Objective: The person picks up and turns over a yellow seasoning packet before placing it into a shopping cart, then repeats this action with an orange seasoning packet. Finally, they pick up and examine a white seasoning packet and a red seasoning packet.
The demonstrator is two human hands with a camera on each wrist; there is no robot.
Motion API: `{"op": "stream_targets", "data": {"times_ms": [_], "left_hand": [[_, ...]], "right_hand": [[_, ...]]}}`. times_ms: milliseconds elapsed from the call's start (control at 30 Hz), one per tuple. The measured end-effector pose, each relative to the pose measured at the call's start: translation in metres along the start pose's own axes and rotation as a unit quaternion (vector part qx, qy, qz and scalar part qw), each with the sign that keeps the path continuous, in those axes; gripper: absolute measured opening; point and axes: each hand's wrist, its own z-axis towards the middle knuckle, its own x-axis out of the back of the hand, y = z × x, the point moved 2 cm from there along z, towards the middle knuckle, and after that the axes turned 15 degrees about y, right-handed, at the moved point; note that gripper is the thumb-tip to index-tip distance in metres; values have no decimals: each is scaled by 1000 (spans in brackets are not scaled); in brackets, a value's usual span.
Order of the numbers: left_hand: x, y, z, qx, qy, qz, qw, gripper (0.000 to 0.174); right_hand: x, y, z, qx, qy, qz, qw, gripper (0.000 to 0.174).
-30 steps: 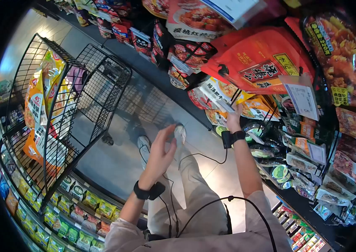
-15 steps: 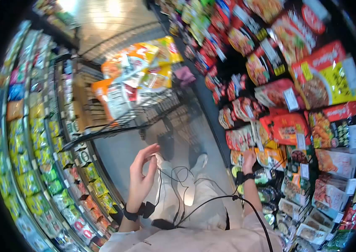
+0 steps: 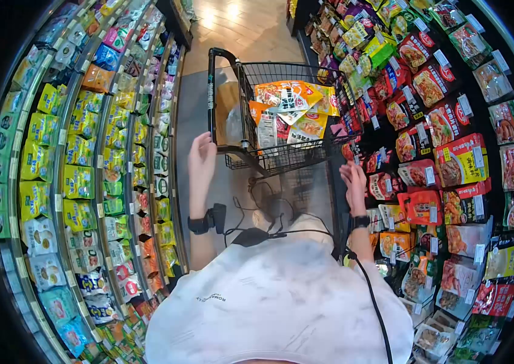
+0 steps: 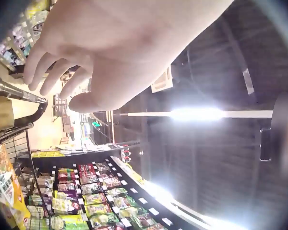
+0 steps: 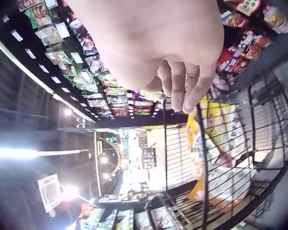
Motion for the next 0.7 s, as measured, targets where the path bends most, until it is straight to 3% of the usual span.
{"op": "stream_targets", "data": {"times_ms": [200,333,433,533,567,700], "left_hand": [[8,-39,36,32,35,23,999,36],[2,-26,51,32,58,-4,998,34],[-4,-11,68,18,99,11,995,33],[-14,11,78,28,142,28,989,32],[-16,13,82,19,148,15,989,33],[-30,26,96,68,170,31,983,34]], "right_hand": [[-74,-22,70,-130,-62,205,968,24],[-121,4,168,-224,-50,233,945,27],[-156,39,248,-316,-5,257,913,31],[-176,76,293,-362,155,220,892,34],[-179,91,305,-372,165,199,892,33],[-167,174,365,-371,17,92,924,32]]}}
